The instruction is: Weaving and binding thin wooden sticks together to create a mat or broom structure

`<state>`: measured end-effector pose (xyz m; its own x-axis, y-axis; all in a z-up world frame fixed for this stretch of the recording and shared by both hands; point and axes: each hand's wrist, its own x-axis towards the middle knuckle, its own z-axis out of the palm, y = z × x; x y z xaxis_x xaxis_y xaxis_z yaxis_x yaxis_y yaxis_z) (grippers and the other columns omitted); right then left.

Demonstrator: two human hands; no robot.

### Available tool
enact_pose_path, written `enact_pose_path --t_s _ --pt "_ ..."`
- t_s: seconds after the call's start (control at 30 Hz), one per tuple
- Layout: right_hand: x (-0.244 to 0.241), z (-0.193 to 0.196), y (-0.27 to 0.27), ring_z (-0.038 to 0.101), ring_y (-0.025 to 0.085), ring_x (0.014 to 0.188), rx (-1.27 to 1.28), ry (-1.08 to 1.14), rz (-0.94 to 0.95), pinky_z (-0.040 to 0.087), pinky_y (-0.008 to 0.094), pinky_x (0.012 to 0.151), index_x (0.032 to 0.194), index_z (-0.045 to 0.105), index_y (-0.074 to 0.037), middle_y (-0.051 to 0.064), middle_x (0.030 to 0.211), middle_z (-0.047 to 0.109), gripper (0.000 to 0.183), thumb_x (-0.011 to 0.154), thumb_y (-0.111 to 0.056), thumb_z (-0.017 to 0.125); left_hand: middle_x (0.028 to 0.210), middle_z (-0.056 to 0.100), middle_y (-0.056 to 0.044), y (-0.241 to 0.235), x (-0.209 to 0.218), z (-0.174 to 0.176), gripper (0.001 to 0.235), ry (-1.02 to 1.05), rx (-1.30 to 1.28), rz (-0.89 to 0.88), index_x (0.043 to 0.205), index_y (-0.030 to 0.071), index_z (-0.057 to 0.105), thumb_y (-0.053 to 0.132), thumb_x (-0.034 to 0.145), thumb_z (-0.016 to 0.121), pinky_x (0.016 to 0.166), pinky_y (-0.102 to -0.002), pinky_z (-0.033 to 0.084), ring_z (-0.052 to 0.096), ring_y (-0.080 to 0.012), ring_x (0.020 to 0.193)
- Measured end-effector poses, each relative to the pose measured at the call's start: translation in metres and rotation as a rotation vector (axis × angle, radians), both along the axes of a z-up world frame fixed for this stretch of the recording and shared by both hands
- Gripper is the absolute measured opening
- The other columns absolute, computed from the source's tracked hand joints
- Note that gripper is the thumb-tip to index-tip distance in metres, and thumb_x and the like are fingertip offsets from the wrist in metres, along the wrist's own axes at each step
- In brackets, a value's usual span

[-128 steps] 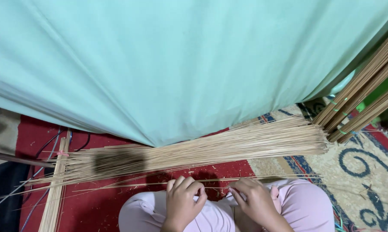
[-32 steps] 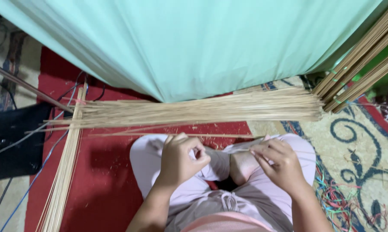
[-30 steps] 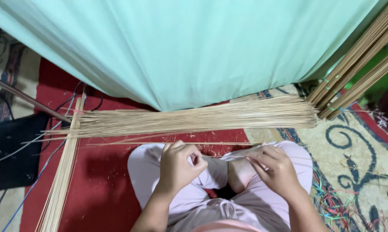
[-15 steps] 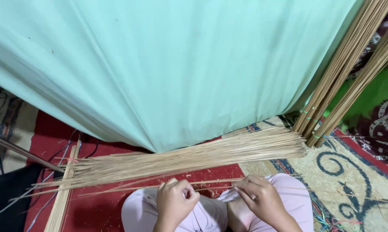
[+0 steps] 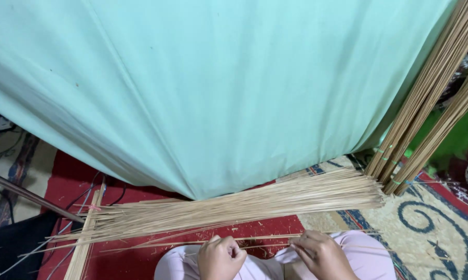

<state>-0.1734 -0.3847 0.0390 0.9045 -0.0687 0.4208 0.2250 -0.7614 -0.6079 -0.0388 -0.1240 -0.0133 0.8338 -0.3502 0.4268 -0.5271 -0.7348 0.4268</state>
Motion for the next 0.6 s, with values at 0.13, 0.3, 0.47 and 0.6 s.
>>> enact_pose_path --t_s 0.13,0.3,0.47,0.6 --pt "0.003 -0.007 -0.003 0.074 0.019 0.072 -0.032 0.034 -0.064 0.056 0.034 0.065 0.094 0.082 -0.013 0.000 0.081 0.075 0.014 0.088 -0.023 0.075 0.047 0.059 0.009 0.000 -0.002 0.020 0.013 0.027 -0.021 -0.016 0.054 0.025 0.059 0.020 0.061 0.068 0.065 -0.045 0.062 0.060 -0.0193 0.053" --pt "0.004 0.013 -0.006 0.074 0.019 0.070 -0.054 -0.034 -0.065 0.058 0.033 0.065 0.094 0.081 -0.016 0.000 0.080 0.075 0.010 0.088 -0.018 0.074 0.063 0.069 0.009 0.003 -0.001 0.048 0.016 0.337 -0.019 -0.108 0.069 0.028 0.070 0.037 0.077 0.080 0.054 -0.039 0.047 0.065 -0.0160 0.059" --pt "0.002 0.029 -0.011 0.072 0.020 0.071 -0.060 -0.042 -0.029 0.055 0.032 0.066 0.097 0.080 -0.015 0.000 0.081 0.074 0.012 0.089 -0.019 0.073 0.065 0.067 0.009 0.007 0.003 0.072 0.014 0.439 -0.077 -0.234 0.075 0.026 0.074 0.036 0.084 0.076 0.056 -0.034 0.046 0.060 -0.0122 0.060" --pt "-0.005 0.030 -0.009 0.070 0.022 0.077 -0.116 -0.045 -0.022 0.054 0.034 0.070 0.101 0.078 -0.015 0.001 0.087 0.074 0.013 0.090 -0.016 0.071 0.072 0.076 0.012 0.011 0.003 0.086 0.007 0.447 -0.035 -0.223 0.077 0.029 0.077 0.030 0.082 0.072 0.057 -0.035 0.048 0.065 -0.0119 0.064"
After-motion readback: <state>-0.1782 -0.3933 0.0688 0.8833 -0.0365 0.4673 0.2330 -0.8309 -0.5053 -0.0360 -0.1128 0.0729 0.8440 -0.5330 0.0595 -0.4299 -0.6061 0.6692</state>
